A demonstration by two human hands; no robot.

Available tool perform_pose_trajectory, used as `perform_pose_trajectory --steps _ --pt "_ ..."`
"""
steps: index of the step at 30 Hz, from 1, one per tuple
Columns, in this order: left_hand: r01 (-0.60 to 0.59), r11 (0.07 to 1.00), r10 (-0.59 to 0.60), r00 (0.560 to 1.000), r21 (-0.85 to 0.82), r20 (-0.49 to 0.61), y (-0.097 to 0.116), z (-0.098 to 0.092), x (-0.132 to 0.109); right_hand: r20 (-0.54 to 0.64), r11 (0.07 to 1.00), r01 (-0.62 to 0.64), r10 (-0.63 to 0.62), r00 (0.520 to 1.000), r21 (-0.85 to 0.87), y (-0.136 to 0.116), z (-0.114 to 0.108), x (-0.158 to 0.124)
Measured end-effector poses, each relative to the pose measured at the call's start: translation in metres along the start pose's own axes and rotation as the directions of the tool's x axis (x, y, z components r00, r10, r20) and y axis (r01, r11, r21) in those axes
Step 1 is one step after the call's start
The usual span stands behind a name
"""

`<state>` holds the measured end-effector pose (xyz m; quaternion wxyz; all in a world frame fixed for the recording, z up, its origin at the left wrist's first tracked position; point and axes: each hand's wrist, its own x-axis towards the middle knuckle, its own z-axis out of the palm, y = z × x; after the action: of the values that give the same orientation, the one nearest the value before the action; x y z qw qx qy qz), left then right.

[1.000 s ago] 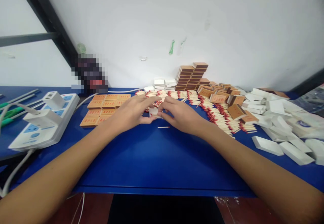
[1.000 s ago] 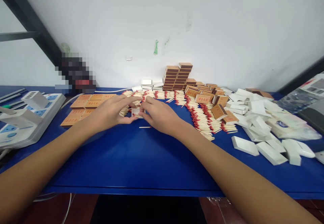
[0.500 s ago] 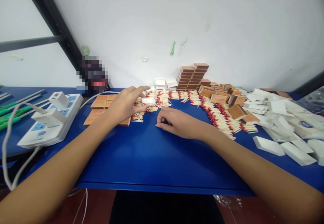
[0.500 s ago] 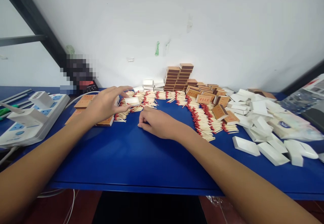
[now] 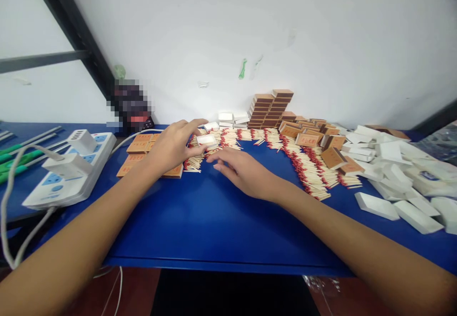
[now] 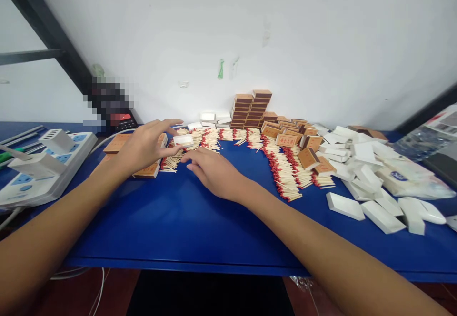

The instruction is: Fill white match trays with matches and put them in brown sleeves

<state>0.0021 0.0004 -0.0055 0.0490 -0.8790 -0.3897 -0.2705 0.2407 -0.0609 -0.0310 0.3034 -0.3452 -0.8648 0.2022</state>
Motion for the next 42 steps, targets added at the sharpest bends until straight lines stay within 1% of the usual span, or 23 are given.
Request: perform_pose_trajectory --steps 1,3,6,8,10,12,14,18,21,25,30,37,39,42 --pt "0.006 1.000 -0.006 1.000 0.004 -0.006 0.000 0.000 0.000 -0.015 0.999 -0.003 0.004 1.000 0.038 -0.002 0.004 0.002" --pt "0.016 1.000 -0.016 1.000 0.014 -0.018 0.000 -0.001 0.000 -0.049 0.985 -0.059 0.068 0.997 0.162 -0.006 0.012 0.006" --pt "0.021 1.000 -0.020 0.999 0.022 -0.035 -0.001 -0.002 0.001 -0.081 0.915 -0.146 0.190 0.979 0.376 -0.011 0.024 0.014" --pt "0.027 0.999 -0.026 0.998 0.027 -0.049 -0.002 -0.002 0.001 -0.078 0.895 -0.161 0.211 0.974 0.417 -0.011 0.031 0.017" --pt "0.035 0.999 -0.033 0.997 0.029 -0.063 -0.003 -0.001 0.002 -0.075 0.924 -0.142 0.180 0.981 0.356 -0.009 0.036 0.018" --pt "0.039 0.999 -0.036 0.997 0.032 -0.067 -0.004 0.000 0.002 -0.082 0.968 -0.085 0.107 0.991 0.236 -0.007 0.040 0.018" --pt "0.037 0.999 -0.034 0.997 0.034 -0.065 -0.004 0.000 0.002 -0.086 0.993 -0.033 0.043 0.995 0.115 -0.005 0.043 0.017" --pt "0.030 0.999 -0.028 0.998 0.033 -0.062 -0.003 -0.001 0.002 -0.057 0.999 0.006 -0.009 0.998 -0.052 -0.004 0.046 0.015" --pt "0.024 0.999 -0.022 0.998 0.036 -0.064 -0.001 -0.002 0.002 -0.011 0.991 0.048 -0.050 0.999 -0.128 -0.003 0.047 0.016" --pt "0.016 0.999 -0.014 0.998 0.038 -0.061 0.000 -0.003 0.002 0.000 0.990 0.026 -0.026 1.000 -0.139 -0.003 0.047 0.016" --pt "0.039 0.999 -0.037 0.998 0.036 -0.057 0.000 -0.002 0.002 0.007 0.990 0.006 -0.005 1.000 -0.143 -0.005 0.045 0.017" --pt "0.039 0.998 -0.037 0.999 0.039 -0.038 0.002 -0.002 0.002 0.024 0.997 -0.020 0.022 0.999 -0.076 -0.006 0.042 0.019" --pt "0.043 0.998 -0.042 0.998 0.034 -0.038 0.002 -0.001 0.001 0.055 0.995 -0.029 0.034 0.998 -0.093 -0.007 0.040 0.020" --pt "0.035 0.999 -0.034 0.999 0.019 -0.038 0.002 0.000 0.001 0.104 0.984 -0.027 0.046 0.994 -0.176 -0.010 0.038 0.020"
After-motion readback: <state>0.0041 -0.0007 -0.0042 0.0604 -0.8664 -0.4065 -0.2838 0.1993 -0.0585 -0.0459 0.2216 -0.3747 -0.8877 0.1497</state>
